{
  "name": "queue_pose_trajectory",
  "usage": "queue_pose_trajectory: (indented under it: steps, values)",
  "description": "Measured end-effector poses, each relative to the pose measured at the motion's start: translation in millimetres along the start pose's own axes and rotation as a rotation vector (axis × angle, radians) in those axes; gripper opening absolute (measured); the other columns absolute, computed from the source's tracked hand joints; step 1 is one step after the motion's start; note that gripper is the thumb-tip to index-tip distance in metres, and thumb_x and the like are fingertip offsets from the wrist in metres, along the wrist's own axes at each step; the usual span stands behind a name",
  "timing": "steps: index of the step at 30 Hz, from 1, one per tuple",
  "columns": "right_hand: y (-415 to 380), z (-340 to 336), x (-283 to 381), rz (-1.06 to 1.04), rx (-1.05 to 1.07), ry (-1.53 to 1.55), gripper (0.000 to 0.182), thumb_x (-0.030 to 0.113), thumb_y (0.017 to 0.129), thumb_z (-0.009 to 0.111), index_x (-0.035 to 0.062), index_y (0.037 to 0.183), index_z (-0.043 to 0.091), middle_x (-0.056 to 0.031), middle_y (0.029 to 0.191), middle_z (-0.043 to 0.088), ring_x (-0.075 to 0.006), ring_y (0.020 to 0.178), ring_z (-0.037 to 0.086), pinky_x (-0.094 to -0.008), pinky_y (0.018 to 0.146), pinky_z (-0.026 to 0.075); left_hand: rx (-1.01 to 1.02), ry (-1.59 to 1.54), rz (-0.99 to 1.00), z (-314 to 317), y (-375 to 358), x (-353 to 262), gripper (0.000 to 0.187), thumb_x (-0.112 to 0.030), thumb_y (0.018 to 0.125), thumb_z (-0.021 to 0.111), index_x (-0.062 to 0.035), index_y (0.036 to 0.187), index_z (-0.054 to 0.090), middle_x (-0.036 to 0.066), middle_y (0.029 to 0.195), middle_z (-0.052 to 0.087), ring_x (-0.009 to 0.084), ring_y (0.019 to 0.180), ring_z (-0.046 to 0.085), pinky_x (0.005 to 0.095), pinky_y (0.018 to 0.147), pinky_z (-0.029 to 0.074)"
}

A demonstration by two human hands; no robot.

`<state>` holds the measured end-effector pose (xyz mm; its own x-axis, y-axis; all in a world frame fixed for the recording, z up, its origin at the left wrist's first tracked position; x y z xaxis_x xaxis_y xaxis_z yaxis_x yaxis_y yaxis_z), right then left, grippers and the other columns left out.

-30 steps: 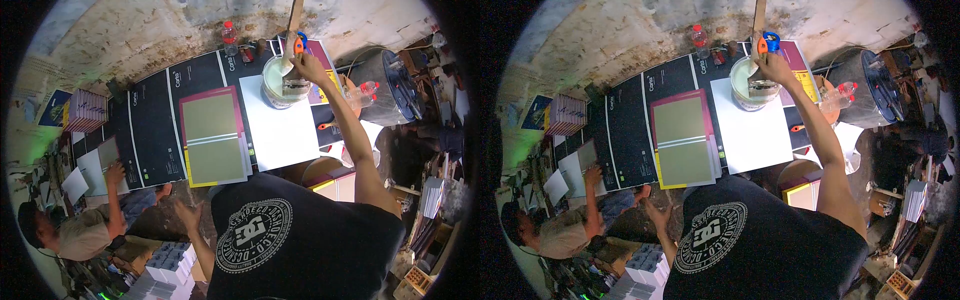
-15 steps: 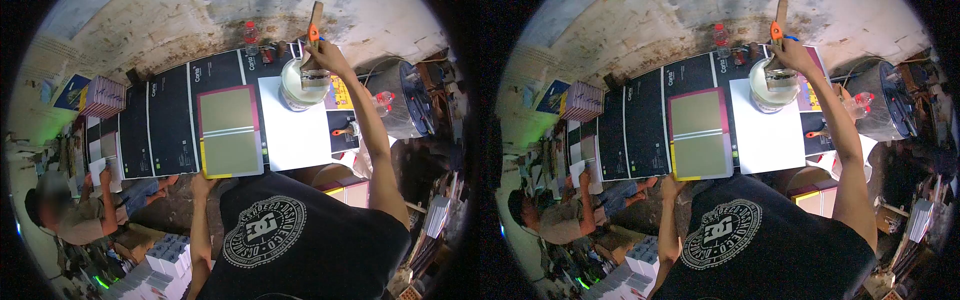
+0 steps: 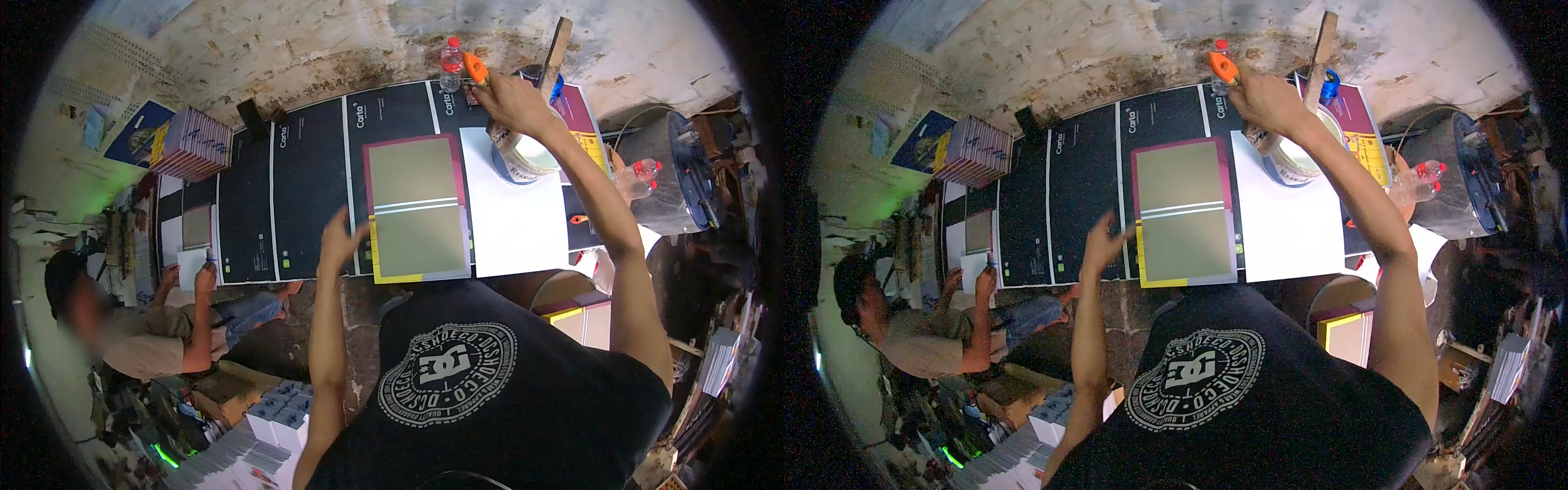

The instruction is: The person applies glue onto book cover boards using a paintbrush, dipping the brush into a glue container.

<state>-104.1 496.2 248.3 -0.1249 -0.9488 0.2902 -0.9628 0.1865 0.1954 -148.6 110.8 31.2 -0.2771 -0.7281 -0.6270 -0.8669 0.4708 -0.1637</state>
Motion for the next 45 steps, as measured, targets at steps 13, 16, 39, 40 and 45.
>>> queue_pose_trajectory:
  steps: [13,16,39,40,45]
  values:
    - [-57.6,-16.3,60.6,-0.054,-0.047,-0.344,0.019,0.006,0.082,0.055,0.0052,0.1,0.051,-0.0143,0.09,0.063,-0.0354,0.082,0.066,-0.0457,0.065,0.053,0.196,-0.043,-0.171,74.4,254.0,-26.9,0.105,-0.075,0.091,0.016,0.0162,0.124,0.055,0.038,0.131,0.05,0.0461,0.131,0.043,0.0491,0.112,0.029]
    - [-73.2,-30.0,58.8,-0.026,-0.094,-0.347,0.017,0.004,0.081,0.055,0.0057,0.098,0.052,-0.012,0.087,0.062,-0.0339,0.08,0.066,-0.0439,0.066,0.053,0.145,-0.017,-0.221,67.4,245.2,-35.4,0.106,-0.077,0.09,0.015,0.0144,0.128,0.053,0.036,0.134,0.048,0.0472,0.134,0.04,0.051,0.113,0.027]
    - [-84.7,221.8,-5.6,0.48,-0.355,0.469,0.037,0.036,0.078,0.076,0.0001,0.085,0.071,-0.0188,0.071,0.068,-0.0297,0.067,0.07,-0.0402,0.063,0.054,0.232,0.293,0.161,77.4,-78.4,-11.6,0.12,-0.067,0.058,0.077,-0.0023,0.147,0.03,0.015,0.153,0.028,0.0425,0.12,0.045,0.0624,0.094,0.035]
    - [-101.2,207.9,-15.0,0.56,-0.348,0.445,0.035,0.034,0.079,0.076,-0.0002,0.083,0.071,-0.017,0.071,0.069,-0.0269,0.067,0.071,-0.0392,0.063,0.053,0.244,0.277,0.156,76.8,-77.1,-11.6,0.119,-0.067,0.059,0.078,-0.0025,0.147,0.03,0.015,0.153,0.028,0.0427,0.12,0.045,0.0626,0.094,0.035]
    - [-212.4,139.8,-45.0,0.78,-0.486,0.822,0.029,0.022,0.082,0.078,-0.0037,0.088,0.069,-0.0069,0.074,0.068,-0.0108,0.059,0.061,-0.0275,0.047,0.046,0.233,0.261,0.178,71.4,-72.5,-5.8,0.115,-0.062,0.06,0.08,-0.0019,0.145,0.032,0.014,0.151,0.031,0.0414,0.123,0.042,0.0648,0.094,0.035]
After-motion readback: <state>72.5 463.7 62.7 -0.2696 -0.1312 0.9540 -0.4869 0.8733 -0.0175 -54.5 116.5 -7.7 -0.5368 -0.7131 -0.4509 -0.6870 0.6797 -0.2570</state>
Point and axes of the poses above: each hand's wrist, its own y-axis towards the middle knuckle, its own z-axis out of the palm, x = y × z, the point moved 10 cm from there along y, towards the middle knuckle
